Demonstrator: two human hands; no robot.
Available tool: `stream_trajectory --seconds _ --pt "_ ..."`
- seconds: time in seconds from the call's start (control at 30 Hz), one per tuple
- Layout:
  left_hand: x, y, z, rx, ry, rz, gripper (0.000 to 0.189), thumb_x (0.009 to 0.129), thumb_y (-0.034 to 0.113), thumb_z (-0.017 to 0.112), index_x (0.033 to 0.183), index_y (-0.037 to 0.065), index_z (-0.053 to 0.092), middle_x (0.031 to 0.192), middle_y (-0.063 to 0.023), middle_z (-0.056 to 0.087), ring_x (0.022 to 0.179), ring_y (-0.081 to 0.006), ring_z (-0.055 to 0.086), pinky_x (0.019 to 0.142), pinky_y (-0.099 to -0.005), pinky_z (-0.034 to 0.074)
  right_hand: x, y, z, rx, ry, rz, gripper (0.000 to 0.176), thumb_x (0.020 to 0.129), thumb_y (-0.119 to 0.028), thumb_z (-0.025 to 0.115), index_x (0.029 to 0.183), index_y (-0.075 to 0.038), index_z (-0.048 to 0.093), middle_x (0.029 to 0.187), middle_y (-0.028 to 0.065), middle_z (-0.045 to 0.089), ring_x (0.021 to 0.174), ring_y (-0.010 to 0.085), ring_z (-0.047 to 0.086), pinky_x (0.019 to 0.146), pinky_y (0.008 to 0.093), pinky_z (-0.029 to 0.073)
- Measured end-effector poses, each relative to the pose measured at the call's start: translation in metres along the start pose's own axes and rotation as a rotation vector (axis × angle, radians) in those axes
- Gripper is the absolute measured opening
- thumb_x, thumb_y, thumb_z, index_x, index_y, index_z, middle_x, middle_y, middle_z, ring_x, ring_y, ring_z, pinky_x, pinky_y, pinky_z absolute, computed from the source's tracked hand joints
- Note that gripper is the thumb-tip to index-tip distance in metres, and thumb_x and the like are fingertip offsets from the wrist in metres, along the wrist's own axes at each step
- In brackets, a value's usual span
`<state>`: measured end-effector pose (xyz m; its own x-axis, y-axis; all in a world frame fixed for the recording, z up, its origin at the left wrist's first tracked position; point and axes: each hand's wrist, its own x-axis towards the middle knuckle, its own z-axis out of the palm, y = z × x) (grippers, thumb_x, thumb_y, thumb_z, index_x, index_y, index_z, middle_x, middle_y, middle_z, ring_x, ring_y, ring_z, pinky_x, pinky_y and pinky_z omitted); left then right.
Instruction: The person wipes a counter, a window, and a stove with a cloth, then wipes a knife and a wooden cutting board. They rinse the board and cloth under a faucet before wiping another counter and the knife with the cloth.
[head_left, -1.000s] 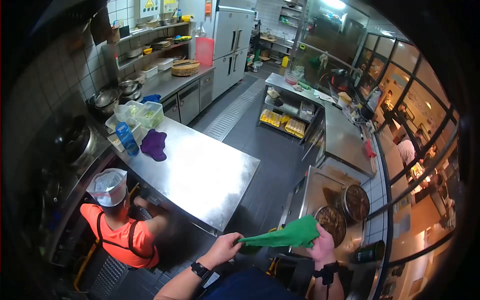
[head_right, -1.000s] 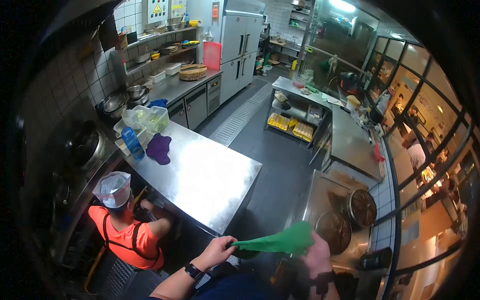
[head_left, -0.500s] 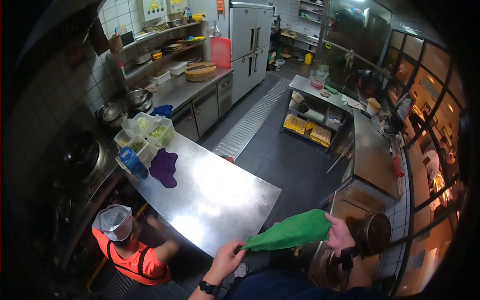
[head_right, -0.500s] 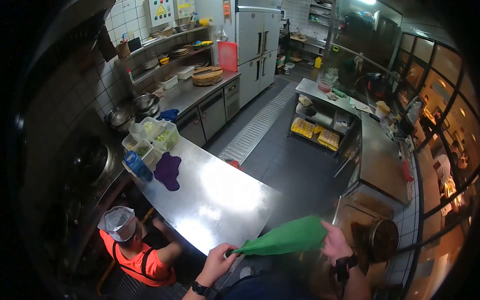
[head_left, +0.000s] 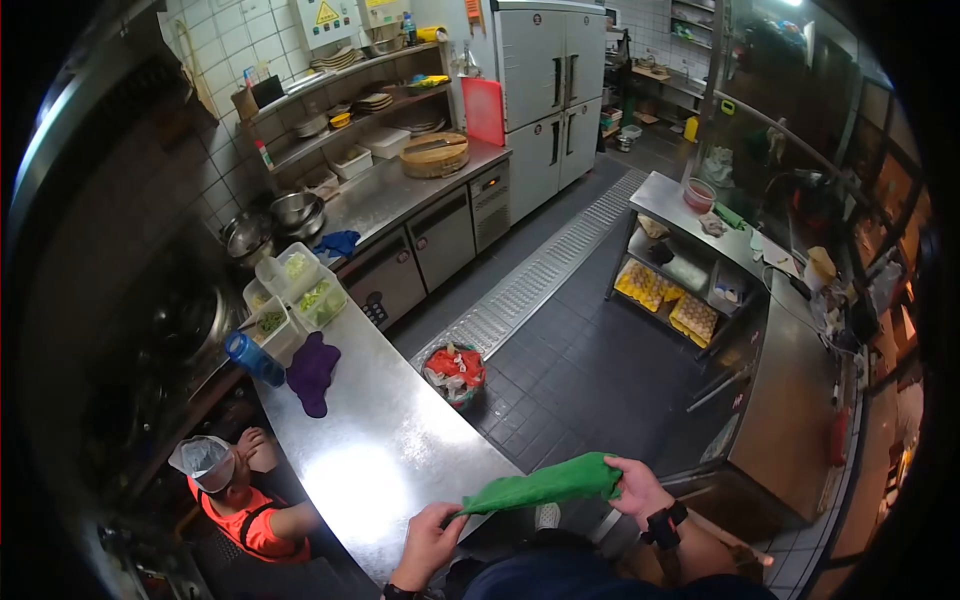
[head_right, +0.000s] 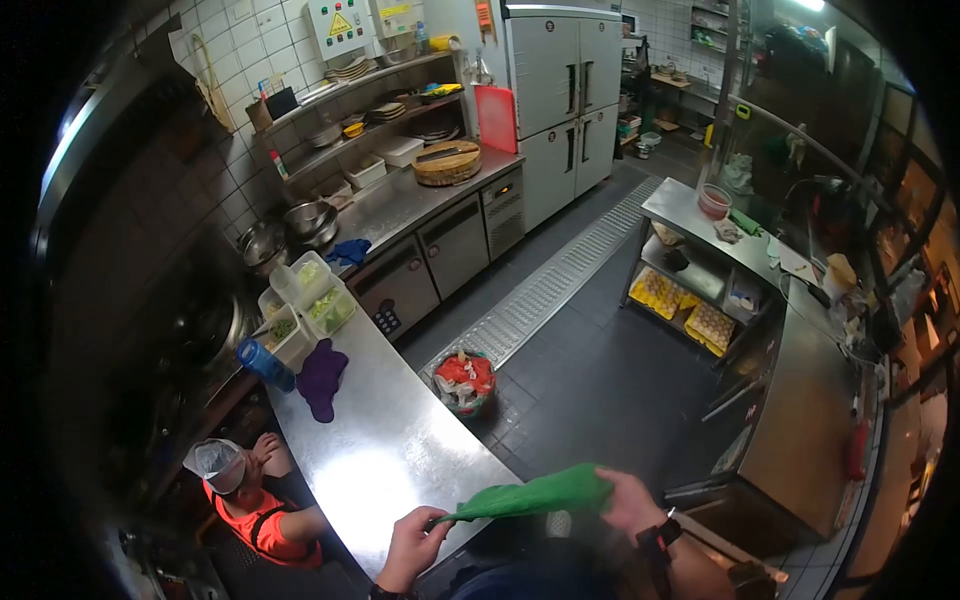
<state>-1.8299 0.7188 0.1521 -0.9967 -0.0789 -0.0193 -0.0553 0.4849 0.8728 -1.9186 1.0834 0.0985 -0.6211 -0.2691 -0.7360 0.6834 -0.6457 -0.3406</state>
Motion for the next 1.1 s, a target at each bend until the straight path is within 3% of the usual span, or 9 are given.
stream_trajectory --seconds 0.07,0.27,0.33,0.67,0.73,0.8,0.87,0.93,1.1 --pt "0.014 0.018 0.011 -0.229 -0.073 -0.281 0.013 0.092 0.007 0.072 0.103 0.001 0.072 0.090 -0.0088 0.074 0.082 -0.0143 0.070 0.075 -0.0276 0.055 0.008 -0.018 -0.011 -0.008 -0.035 0.015 0.026 0.101 -0.017 0.055 0.119 0.000 0.064 0.110 0.0115 0.072 0.098 0.0253 0.070 0.089 0.0378 0.057" --pt "0.055 -0.006 0.046 -0.123 -0.077 -0.044 0.021 0.092 0.016 0.073 0.108 0.004 0.072 0.090 -0.0139 0.074 0.077 -0.0193 0.070 0.070 -0.0319 0.055 0.022 -0.050 -0.017 -0.056 -0.111 -0.073 0.025 0.099 -0.013 0.059 0.120 -0.001 0.064 0.118 0.0103 0.067 0.109 0.0234 0.064 0.093 0.0355 0.053" --pt "0.071 -0.002 0.051 -0.105 -0.111 -0.045 0.021 0.092 0.018 0.073 0.107 0.004 0.072 0.090 -0.0144 0.074 0.076 -0.0200 0.070 0.070 -0.0323 0.055 0.023 -0.051 -0.021 0.011 -0.056 -0.112 0.019 0.098 -0.007 0.058 0.115 0.001 0.063 0.109 0.0120 0.069 0.098 0.0228 0.069 0.088 0.0348 0.056" --pt "0.174 -0.016 0.140 -0.020 -0.357 -0.085 0.020 0.087 0.017 0.073 0.097 -0.001 0.071 0.082 -0.0168 0.072 0.076 -0.0246 0.070 0.071 -0.0369 0.054 0.066 -0.088 -0.121 0.012 -0.188 -0.225 0.017 0.101 -0.008 0.055 0.113 0.002 0.062 0.111 0.0116 0.067 0.104 0.0228 0.065 0.094 0.0345 0.052" --pt "0.201 -0.002 0.177 0.037 -0.442 -0.024 0.020 0.087 0.015 0.072 0.096 -0.003 0.070 0.081 -0.0160 0.072 0.075 -0.0222 0.070 0.071 -0.0358 0.054 0.067 -0.113 -0.151 -0.862 -0.093 -0.700 0.016 0.100 -0.008 0.056 0.113 0.000 0.062 0.111 0.0102 0.067 0.104 0.0216 0.065 0.094 0.0344 0.052" --pt "0.229 0.017 0.220 -0.024 -0.476 0.041 0.021 0.087 0.015 0.073 0.096 -0.004 0.070 0.081 -0.0161 0.073 0.074 -0.0208 0.070 0.070 -0.0343 0.054 0.112 -0.146 -0.215 -0.285 -0.030 -0.643 0.016 0.099 -0.008 0.058 0.113 -0.003 0.063 0.111 0.0090 0.068 0.102 0.0201 0.065 0.092 0.0348 0.053" --pt "0.253 0.068 0.257 0.007 -0.562 0.180 0.015 0.091 0.008 0.070 0.098 -0.005 0.070 0.082 -0.0090 0.073 0.075 -0.0125 0.067 0.072 -0.0276 0.053 0.034 -0.199 -0.173 -0.128 -0.001 -0.650 0.022 0.099 -0.005 0.056 0.120 -0.001 0.062 0.112 0.0083 0.068 0.104 0.0195 0.067 0.091 0.0319 0.053" --pt "0.261 0.147 0.292 -0.073 -0.672 0.238 0.017 0.091 0.010 0.071 0.101 -0.003 0.072 0.082 -0.0135 0.074 0.076 -0.0177 0.070 0.071 -0.0296 0.053 -0.017 -0.241 -0.177 0.046 0.092 -0.741 0.024 0.098 -0.005 0.058 0.122 -0.002 0.062 0.113 0.0068 0.068 0.103 0.0180 0.067 0.092 0.0316 0.053" --pt "0.271 0.263 0.407 -0.063 -0.994 0.475 0.016 0.090 0.010 0.074 0.102 0.000 0.073 0.096 -0.0135 0.075 0.086 -0.0197 0.071 0.076 -0.0306 0.056 -0.134 -0.293 -0.252 0.001 0.163 -1.049 0.034 0.097 -0.006 0.059 0.130 0.001 0.059 0.125 0.0107 0.067 0.108 0.0172 0.066 0.097 0.0332 0.051"
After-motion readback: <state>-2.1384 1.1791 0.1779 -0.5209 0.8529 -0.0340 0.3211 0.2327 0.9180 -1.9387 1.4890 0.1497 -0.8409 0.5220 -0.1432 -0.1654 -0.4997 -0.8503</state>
